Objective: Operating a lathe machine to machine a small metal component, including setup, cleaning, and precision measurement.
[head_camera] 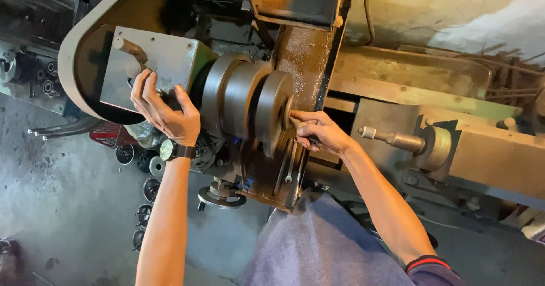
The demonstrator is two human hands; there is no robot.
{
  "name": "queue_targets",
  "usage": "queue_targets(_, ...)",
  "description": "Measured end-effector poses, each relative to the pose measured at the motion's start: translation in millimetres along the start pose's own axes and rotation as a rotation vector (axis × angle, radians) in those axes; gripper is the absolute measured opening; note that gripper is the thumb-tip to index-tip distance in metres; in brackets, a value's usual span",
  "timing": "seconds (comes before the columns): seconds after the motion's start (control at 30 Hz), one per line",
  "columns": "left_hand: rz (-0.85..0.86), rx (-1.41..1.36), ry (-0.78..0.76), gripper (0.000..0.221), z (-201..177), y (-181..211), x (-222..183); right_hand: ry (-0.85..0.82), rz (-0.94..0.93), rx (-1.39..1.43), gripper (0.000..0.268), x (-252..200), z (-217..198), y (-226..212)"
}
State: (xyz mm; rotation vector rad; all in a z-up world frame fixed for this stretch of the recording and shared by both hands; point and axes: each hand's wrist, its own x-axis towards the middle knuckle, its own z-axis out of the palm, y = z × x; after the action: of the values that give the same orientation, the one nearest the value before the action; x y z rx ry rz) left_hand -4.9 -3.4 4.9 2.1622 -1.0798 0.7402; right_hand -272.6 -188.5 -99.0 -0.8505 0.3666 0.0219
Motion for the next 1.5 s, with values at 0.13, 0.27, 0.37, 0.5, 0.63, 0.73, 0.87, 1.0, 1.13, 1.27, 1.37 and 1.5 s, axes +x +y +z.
queue_targets(0.13,0.015,-0.005,0.007,0.048,-0.9,0.0,1.1,-0.001,-0.022,-0.013,0.066,1.5,-0.6,1.3)
queue_targets(0.27,0.025,-0.002,0.001,0.048,-3.1,2.5,1.6,0.004,-0.019,-0.012,0.066,2.3,-1.1,3.0)
queue_targets(0.37,0.025,0.003,0.001,0.049,-2.7,2.2,2.1,0.002,-0.03,0.003,0.066,3.6,-2.5,5.5)
queue_targets(0.5,0.037,-0.003,0.004,0.048,-2.4,1.6,3.0,0.001,-0.038,0.005,0.065,2.1,-0.3,4.4)
queue_targets(0.63,0.049,-0.007,0.003,0.047,-4.1,2.8,4.0,-0.012,-0.068,-0.015,0.062,-0.4,0.4,4.2)
queue_targets(0.73,0.049,-0.011,0.004,0.047,-2.9,2.9,4.9,0.008,-0.066,-0.035,0.063,-6.0,2.5,1.0)
queue_targets(0.87,0.046,-0.019,0.008,0.048,-3.3,2.1,5.1,0.025,-0.055,-0.013,0.067,-5.6,5.9,0.1)
queue_targets(1.0,0.065,-0.028,-0.011,0.048,-4.3,1.3,5.2,0.049,-0.062,-0.021,0.07,-6.2,4.0,6.6)
queue_targets(1.13,0.05,0.003,-0.005,0.046,-4.3,2.0,5.7,0.06,-0.066,-0.042,0.068,-3.1,3.5,5.4)
queue_targets(1.27,0.059,0.0,-0.008,0.046,-3.6,-0.9,4.7,0.058,-0.071,-0.062,0.067,-2.1,3.7,5.0)
queue_targets(1.37,0.065,0.002,-0.016,0.046,-2.6,-1.0,5.8,0.06,-0.069,-0.059,0.066,-0.5,2.1,6.1)
queue_targets(1.5,0.06,0.005,-0.012,0.044,-2.6,-1.0,4.2,0.068,-0.07,-0.043,0.065,-0.3,3.4,7.6)
